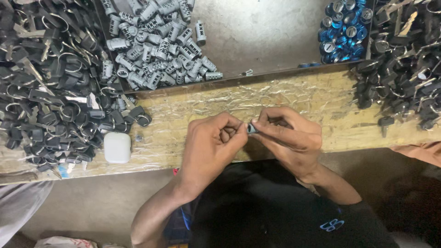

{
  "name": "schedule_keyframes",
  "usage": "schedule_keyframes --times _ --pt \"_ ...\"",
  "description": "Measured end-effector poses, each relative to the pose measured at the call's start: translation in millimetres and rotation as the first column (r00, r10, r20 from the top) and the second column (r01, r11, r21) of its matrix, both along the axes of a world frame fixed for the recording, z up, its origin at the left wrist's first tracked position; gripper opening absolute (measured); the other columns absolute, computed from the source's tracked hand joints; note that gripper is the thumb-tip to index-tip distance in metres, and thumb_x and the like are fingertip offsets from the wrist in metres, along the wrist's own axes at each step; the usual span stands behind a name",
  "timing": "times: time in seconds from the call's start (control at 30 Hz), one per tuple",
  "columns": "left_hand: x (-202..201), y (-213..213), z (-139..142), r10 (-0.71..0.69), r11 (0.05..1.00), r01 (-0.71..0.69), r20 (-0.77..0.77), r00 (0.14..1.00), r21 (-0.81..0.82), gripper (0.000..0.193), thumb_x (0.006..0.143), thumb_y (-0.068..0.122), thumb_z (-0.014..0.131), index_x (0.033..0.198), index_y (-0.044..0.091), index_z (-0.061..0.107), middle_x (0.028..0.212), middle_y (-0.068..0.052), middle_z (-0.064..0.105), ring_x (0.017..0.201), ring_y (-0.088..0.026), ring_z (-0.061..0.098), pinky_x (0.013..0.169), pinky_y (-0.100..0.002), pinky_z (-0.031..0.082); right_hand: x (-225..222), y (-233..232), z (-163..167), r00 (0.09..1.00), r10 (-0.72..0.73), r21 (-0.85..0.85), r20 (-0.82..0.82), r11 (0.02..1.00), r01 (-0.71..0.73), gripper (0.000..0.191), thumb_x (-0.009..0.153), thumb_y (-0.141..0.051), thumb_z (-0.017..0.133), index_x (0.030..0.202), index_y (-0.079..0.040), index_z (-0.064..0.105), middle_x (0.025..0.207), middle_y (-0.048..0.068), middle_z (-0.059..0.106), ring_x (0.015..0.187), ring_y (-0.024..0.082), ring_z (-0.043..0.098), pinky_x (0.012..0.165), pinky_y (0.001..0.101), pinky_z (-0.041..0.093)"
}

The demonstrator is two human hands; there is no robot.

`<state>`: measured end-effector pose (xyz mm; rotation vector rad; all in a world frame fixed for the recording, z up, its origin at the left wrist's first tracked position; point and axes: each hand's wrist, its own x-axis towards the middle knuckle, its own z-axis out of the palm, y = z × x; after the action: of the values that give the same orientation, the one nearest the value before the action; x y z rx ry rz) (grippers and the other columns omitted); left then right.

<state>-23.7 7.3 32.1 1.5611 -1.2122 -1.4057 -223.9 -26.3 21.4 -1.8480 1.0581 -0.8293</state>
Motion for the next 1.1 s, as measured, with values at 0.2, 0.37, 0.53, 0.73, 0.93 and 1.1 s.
schedule_keyframes --times 0.2,0.37,0.53,0.73,0.93,1.1 --pt "-26.5 6.9 -2.5 0.163 0.753 0.024 0.222 0.961 -0.658 0.025 0.092 0.011 0.077 0.105 -0.007 0.066 0.096 -0.020 0.065 0.081 -0.027 0.065 0.070 -0.034 0.054 6.2 12.3 5.4 0.986 -0.139 -0.159 -0.095 0.980 0.123 0.031 0.079 0.000 0.087 0.107 0.000 0.074 0.102 0.013 0.071 0.085 0.020 0.072 0.072 0.0286 0.058" --pt "-26.7 6.8 -28.0 0.304 0.931 -0.359 -0.412 0.859 -0.062 0.007 0.092 -0.003 0.070 0.098 -0.005 0.067 0.102 -0.017 0.073 0.090 -0.019 0.069 0.082 -0.030 0.059 5.0 11.5 1.9 0.981 -0.004 -0.384 -0.196 0.921 -0.073 0.037 0.083 -0.011 0.086 0.114 0.002 0.071 0.102 0.014 0.068 0.081 0.027 0.070 0.069 0.0348 0.055" --pt "-16.6 11.0 -57.6 0.353 0.934 -0.336 -0.441 0.825 0.119 0.007 0.093 -0.007 0.067 0.098 -0.004 0.071 0.092 -0.013 0.077 0.078 -0.014 0.067 0.070 -0.026 0.056 -36.6 -63.9 7.5 0.908 -0.178 -0.338 -0.379 0.940 0.044 0.013 0.093 -0.008 0.078 0.105 -0.009 0.078 0.096 0.008 0.073 0.077 0.020 0.070 0.067 0.0329 0.054" --pt "-23.2 15.1 -60.9 0.238 0.931 -0.301 -0.284 0.929 -0.205 0.008 0.089 -0.010 0.073 0.095 -0.005 0.071 0.085 -0.012 0.074 0.079 -0.016 0.072 0.073 -0.026 0.059 -32.6 -152.7 7.3 0.562 -0.337 -0.422 -0.755 0.906 -0.024 0.018 0.095 -0.020 0.077 0.091 -0.003 0.071 0.088 0.016 0.062 0.083 0.035 0.063 0.072 0.0447 0.052" --pt "-18.4 2.8 -47.1 0.243 0.938 -0.298 -0.273 0.931 -0.180 0.010 0.085 -0.012 0.072 0.092 -0.005 0.069 0.083 -0.012 0.074 0.077 -0.018 0.076 0.068 -0.028 0.061 -2.2 -142.8 -1.3 0.663 -0.031 -0.297 -0.748 0.909 -0.293 0.043 0.070 0.002 0.065 0.112 -0.002 0.068 0.100 0.014 0.062 0.090 0.035 0.061 0.070 0.0412 0.052" --pt "-18.9 4.9 -51.9 0.209 0.946 -0.262 -0.260 0.943 -0.192 0.012 0.082 -0.010 0.076 0.090 -0.004 0.069 0.082 -0.012 0.075 0.075 -0.019 0.076 0.068 -0.028 0.060 14.9 -157.0 4.5 0.711 -0.085 -0.438 -0.698 0.836 -0.331 0.045 0.081 0.003 0.066 0.126 0.001 0.066 0.106 0.010 0.062 0.096 0.029 0.061 0.079 0.0372 0.054"
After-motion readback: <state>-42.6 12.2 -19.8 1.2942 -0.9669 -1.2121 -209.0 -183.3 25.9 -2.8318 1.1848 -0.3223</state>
